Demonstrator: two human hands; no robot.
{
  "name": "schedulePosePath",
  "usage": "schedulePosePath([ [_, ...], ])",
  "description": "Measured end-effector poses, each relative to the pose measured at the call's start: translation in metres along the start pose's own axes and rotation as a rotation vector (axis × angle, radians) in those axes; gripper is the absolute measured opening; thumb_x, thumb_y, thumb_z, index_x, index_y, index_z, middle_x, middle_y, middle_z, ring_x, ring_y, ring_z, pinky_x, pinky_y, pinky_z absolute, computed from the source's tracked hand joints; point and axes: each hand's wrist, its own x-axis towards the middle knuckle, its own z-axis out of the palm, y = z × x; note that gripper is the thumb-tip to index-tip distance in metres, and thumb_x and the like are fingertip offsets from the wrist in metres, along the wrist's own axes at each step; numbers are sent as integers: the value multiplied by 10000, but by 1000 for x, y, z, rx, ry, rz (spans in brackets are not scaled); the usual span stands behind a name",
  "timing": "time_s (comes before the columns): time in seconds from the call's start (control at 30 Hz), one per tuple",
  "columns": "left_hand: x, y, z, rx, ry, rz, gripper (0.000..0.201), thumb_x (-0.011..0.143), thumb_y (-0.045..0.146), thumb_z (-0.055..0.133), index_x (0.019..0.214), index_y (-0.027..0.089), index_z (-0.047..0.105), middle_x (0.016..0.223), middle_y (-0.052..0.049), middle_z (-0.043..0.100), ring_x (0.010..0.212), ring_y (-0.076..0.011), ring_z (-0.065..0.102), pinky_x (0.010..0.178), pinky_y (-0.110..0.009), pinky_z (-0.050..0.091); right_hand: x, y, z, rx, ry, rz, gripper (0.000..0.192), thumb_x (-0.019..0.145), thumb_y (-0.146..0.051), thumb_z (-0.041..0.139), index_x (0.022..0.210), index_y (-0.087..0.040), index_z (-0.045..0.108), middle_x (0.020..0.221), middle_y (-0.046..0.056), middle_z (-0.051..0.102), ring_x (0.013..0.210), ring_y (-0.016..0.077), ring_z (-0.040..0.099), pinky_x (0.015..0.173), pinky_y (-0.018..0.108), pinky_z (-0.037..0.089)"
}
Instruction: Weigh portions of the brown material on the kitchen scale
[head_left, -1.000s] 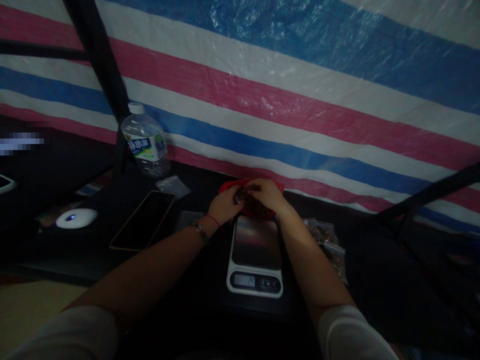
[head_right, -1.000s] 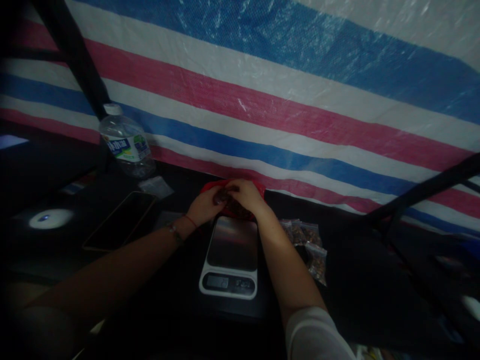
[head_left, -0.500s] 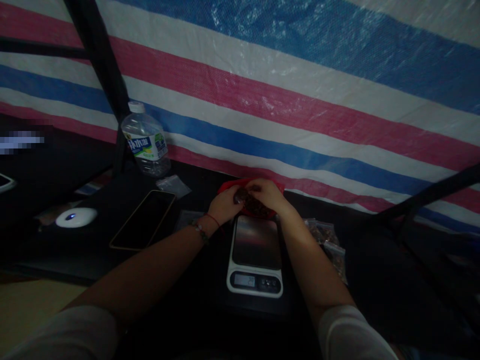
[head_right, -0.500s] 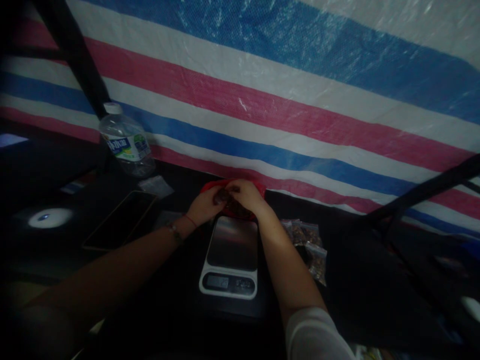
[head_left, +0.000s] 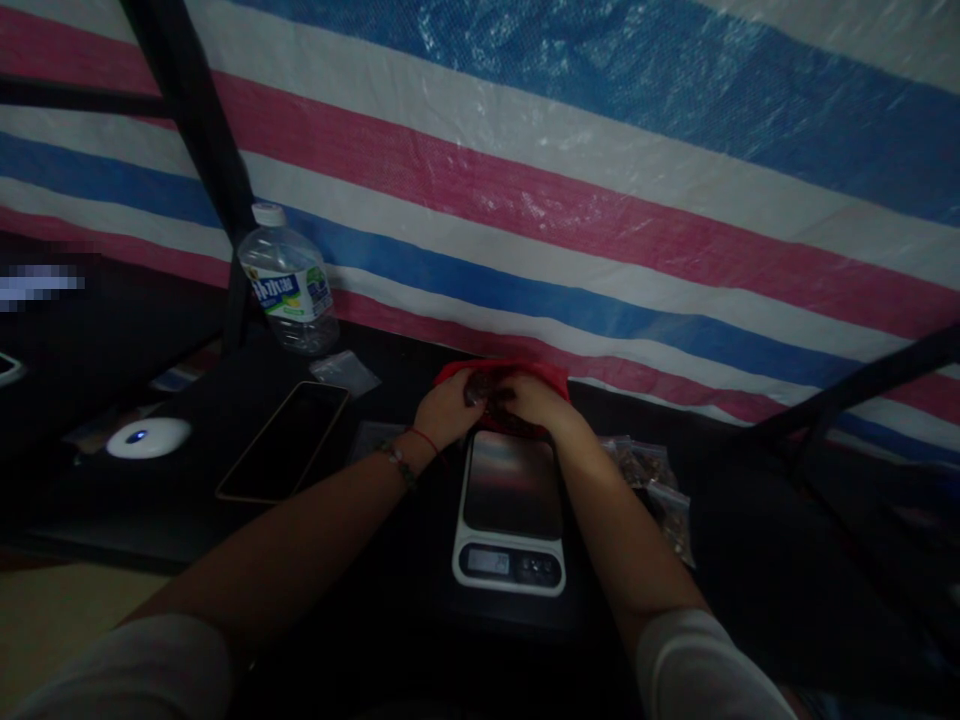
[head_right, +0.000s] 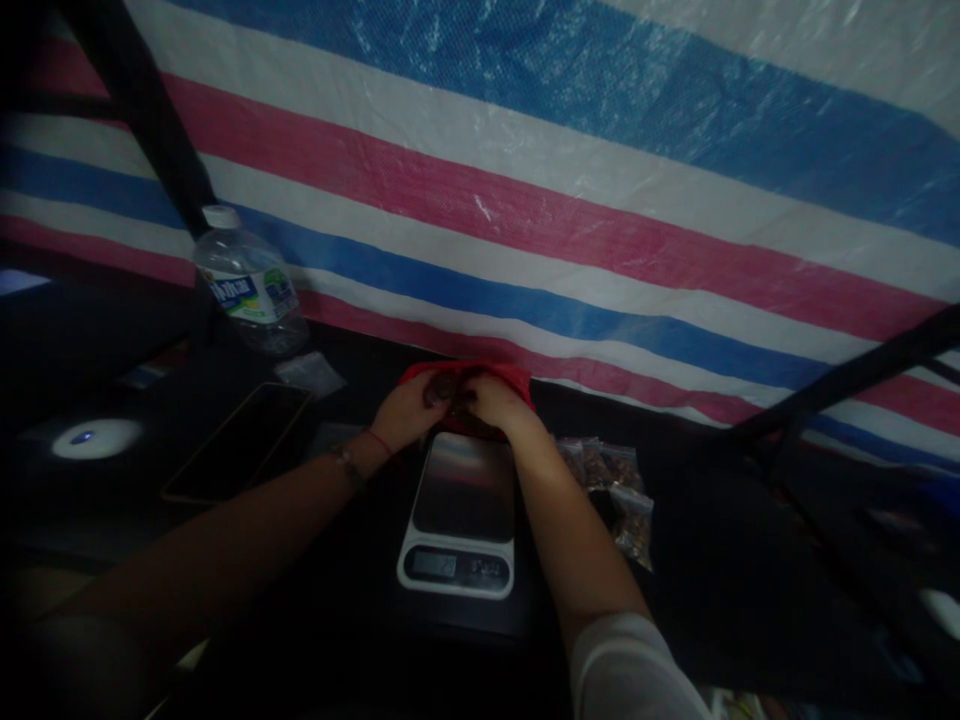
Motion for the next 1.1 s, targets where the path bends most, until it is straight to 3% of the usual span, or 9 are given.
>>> schedulePosePath([
  [0.17, 0, -2, 2, -3, 13, 28, 436, 819, 326, 583, 1236, 211, 532, 1156, -77, 657, 1037, -225, 637, 902, -309, 495, 4, -3, 8, -41, -32, -34, 218, 763, -109, 621, 944, -157, 730, 976, 98, 723, 895, 204, 648, 821, 262, 467],
  [0.33, 1, -4, 3, -15, 12, 58, 416, 824, 319, 566, 1228, 223, 539, 1141, -65, 666, 1031, -215, 641, 908, -301, 491, 8, 1, 9, -116, -3, 2, 285, 786, -53, 542, 949, -178, 740, 996, 82, 728, 925, 188, 649, 850, 248, 453],
  [0.57, -1, 0, 1, 20, -18, -3, 425, 824, 351, 575, 1227, 219, 549, 1130, -74, 669, 1006, -229, 650, 866, -301, 505, 9, 5, 13, -142, -58, 57, 226, 778, -122, 586, 940, -165, 738, 970, 86, 732, 870, 192, 662, 774, 241, 465],
  [0.7, -1, 0, 1, 27, -23, -2, 418, 823, 350, 579, 1223, 231, 548, 1133, -69, 670, 1028, -227, 643, 887, -304, 497, 8, 5, 8, -88, -10, 105, 270, 780, -76, 548, 925, -191, 744, 986, 61, 735, 889, 168, 657, 804, 219, 457],
  [0.8, -1, 1, 0, 24, -38, 10, 399, 831, 339, 567, 1214, 229, 551, 1130, -68, 670, 1027, -219, 642, 890, -301, 495, 6, 4, 0, 6, 99, 162, 254, 790, -90, 556, 928, -195, 741, 972, 53, 735, 893, 164, 656, 816, 224, 460],
  [0.97, -1, 4, -3, 30, -89, -6, 387, 827, 306, 567, 1204, 219, 565, 1110, -74, 673, 1020, -218, 642, 899, -295, 489, 2, -3, -5, 221, 366, -17, 198, 808, -132, 578, 921, -190, 730, 963, 44, 720, 913, 166, 642, 855, 268, 465],
  [1.1, -1, 4, -2, 42, -86, -8, 356, 831, 301, 556, 1174, 206, 574, 1072, -77, 678, 977, -217, 653, 851, -294, 500, 0, -11, -3, 360, 316, -152, 220, 802, -106, 572, 941, -195, 718, 960, 33, 711, 911, 153, 638, 867, 278, 468],
])
